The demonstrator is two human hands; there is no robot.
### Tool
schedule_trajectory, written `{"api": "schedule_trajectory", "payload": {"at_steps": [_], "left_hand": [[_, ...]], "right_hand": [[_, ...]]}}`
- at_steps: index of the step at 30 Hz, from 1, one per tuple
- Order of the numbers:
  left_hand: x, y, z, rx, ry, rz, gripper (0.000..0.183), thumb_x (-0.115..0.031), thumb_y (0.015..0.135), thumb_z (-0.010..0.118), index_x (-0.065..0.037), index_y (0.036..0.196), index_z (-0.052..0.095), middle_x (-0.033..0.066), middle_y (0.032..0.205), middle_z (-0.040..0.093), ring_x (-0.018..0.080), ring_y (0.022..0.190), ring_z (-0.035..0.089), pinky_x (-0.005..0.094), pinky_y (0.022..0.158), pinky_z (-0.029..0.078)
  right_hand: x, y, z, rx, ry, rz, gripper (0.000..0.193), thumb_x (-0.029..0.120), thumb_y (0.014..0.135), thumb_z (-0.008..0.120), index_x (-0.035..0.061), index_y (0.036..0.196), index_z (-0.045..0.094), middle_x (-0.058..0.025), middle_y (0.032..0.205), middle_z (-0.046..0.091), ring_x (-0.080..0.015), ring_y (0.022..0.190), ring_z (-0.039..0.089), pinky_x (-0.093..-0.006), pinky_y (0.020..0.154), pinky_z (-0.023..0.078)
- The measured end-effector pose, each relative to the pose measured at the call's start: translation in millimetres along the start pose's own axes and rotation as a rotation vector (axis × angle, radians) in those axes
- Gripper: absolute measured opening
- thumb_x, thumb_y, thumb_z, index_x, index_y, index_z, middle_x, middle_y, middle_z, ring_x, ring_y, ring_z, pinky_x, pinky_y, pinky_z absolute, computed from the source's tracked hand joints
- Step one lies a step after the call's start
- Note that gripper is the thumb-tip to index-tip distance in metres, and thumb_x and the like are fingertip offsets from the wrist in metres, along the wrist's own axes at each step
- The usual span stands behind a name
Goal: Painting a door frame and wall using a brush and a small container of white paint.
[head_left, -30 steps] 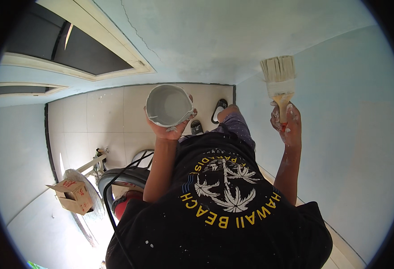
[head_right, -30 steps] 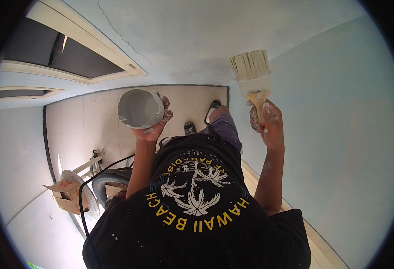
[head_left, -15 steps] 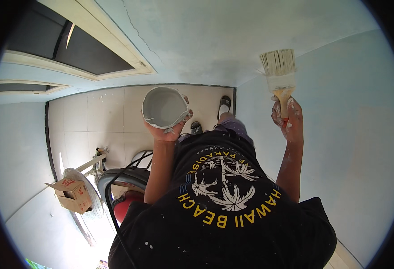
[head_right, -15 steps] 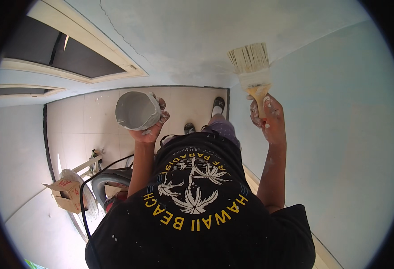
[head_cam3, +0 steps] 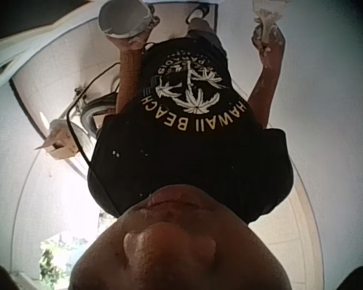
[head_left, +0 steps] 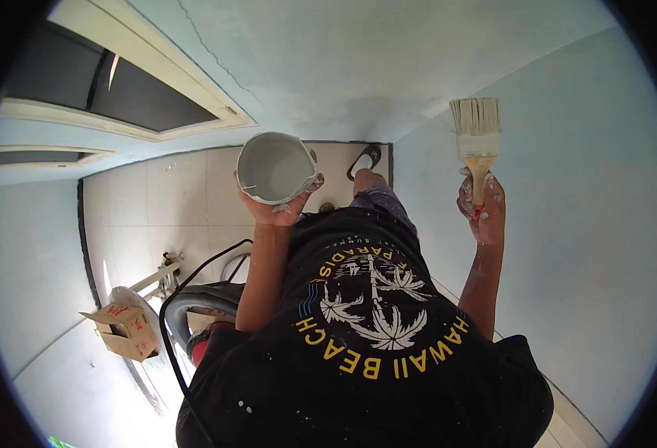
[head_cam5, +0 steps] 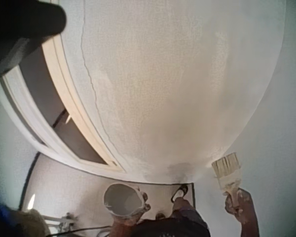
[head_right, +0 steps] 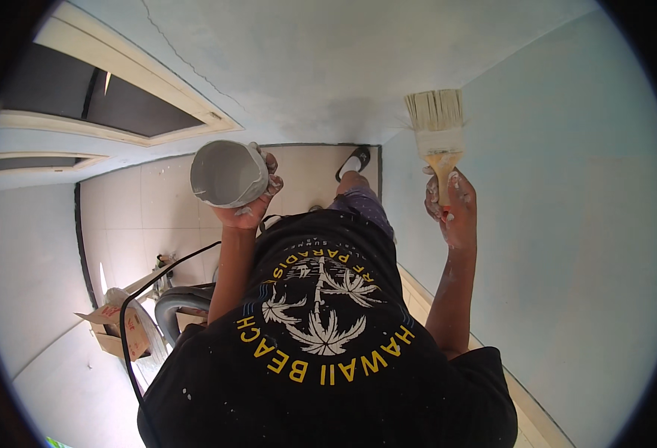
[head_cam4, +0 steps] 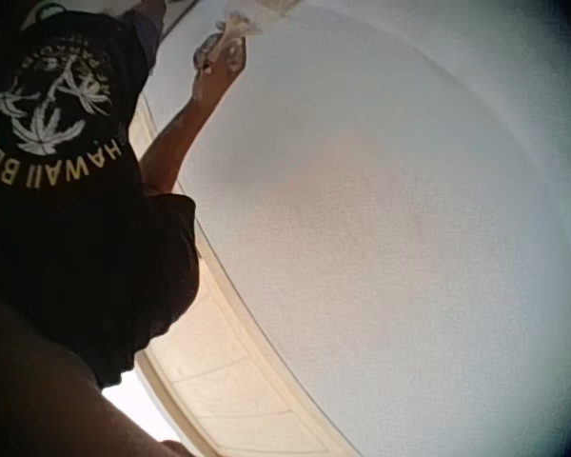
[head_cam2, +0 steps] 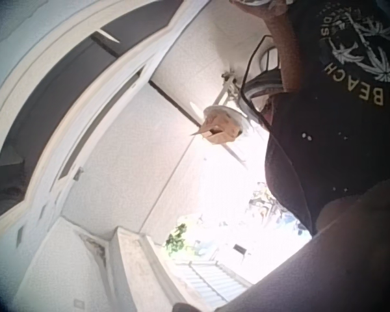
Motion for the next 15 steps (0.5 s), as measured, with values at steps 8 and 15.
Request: {"api": "schedule_trajectory", "payload": {"at_steps": [8, 15], "left_hand": [[23, 26, -14, -0.093, -0.147, -0.087, 0.069, -0.065, 0.087, 0.045, -0.013, 0.132, 0.052, 0.0157, 0.13, 0.053, 0.0422, 0.121, 0.046, 0.055, 0.08, 0.047], [25, 17, 9, 0.007, -0.027, -0.074, 0.064, -0.056, 0.086, 0.057, -0.01, 0.13, 0.054, 0.0134, 0.132, 0.054, 0.0343, 0.122, 0.044, 0.0501, 0.089, 0.046]], "right_hand": [[-1, -57, -22, -0.145, 0.044, -0.02, 0.045, 0.037, 0.103, 0.044, -0.0064, 0.114, 0.053, -0.0011, 0.072, 0.051, -0.0042, 0.046, 0.038, -0.0188, 0.042, 0.029], [-12, 5, -6, 0.077, -0.037, 0.042, 0.045, 0.038, 0.104, 0.045, -0.0043, 0.114, 0.056, 0.0003, 0.069, 0.049, -0.0038, 0.046, 0.034, -0.0204, 0.042, 0.025]]}}
Point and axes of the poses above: each hand's wrist, its own y-axis towards the middle knuckle, its own z-axis out of the palm, x = y × z, the point moved 7 cm from there along y, towards the middle knuckle
